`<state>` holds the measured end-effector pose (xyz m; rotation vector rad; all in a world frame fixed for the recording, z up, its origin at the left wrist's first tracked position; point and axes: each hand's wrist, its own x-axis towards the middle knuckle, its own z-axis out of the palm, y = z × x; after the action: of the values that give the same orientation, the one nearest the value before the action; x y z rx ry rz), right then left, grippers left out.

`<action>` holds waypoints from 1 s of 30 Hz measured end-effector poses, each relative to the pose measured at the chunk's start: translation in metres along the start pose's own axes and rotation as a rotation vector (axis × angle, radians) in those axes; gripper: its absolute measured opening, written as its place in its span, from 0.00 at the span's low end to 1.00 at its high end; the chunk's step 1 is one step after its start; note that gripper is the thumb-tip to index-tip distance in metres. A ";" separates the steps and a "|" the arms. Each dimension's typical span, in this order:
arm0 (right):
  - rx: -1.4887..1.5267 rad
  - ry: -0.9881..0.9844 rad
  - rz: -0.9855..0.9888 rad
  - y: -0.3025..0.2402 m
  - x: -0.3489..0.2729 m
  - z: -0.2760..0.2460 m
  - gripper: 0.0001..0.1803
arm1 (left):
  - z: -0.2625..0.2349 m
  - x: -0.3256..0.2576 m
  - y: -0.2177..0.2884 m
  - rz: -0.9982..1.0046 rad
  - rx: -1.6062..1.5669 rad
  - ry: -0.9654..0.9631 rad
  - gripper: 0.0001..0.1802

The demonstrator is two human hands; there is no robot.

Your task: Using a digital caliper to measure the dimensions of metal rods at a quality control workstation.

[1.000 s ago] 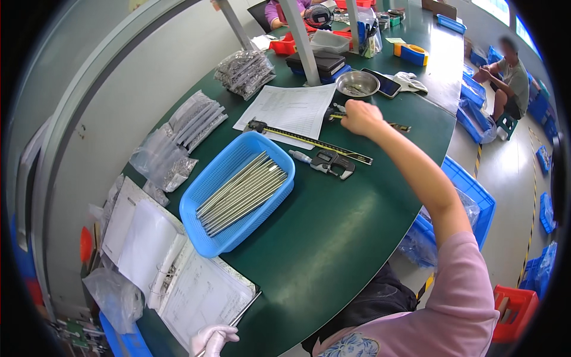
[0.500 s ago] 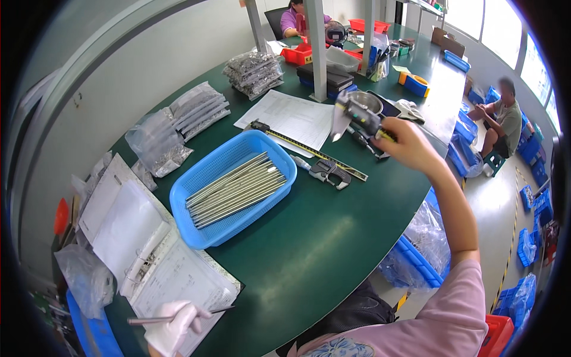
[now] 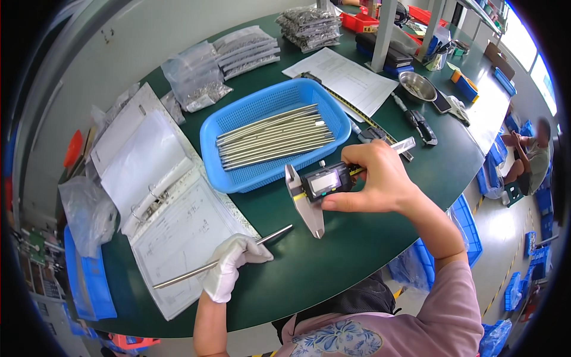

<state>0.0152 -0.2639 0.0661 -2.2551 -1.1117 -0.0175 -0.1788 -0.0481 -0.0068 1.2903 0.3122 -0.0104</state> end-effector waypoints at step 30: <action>-0.150 -0.025 -0.102 -0.005 -0.001 0.049 0.27 | -0.002 -0.002 -0.020 -0.073 -0.046 0.005 0.16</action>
<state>-0.0008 -0.2362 0.0290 -2.3324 -1.2754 -0.1181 -0.1845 -0.0526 -0.0260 1.2332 0.3623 -0.0617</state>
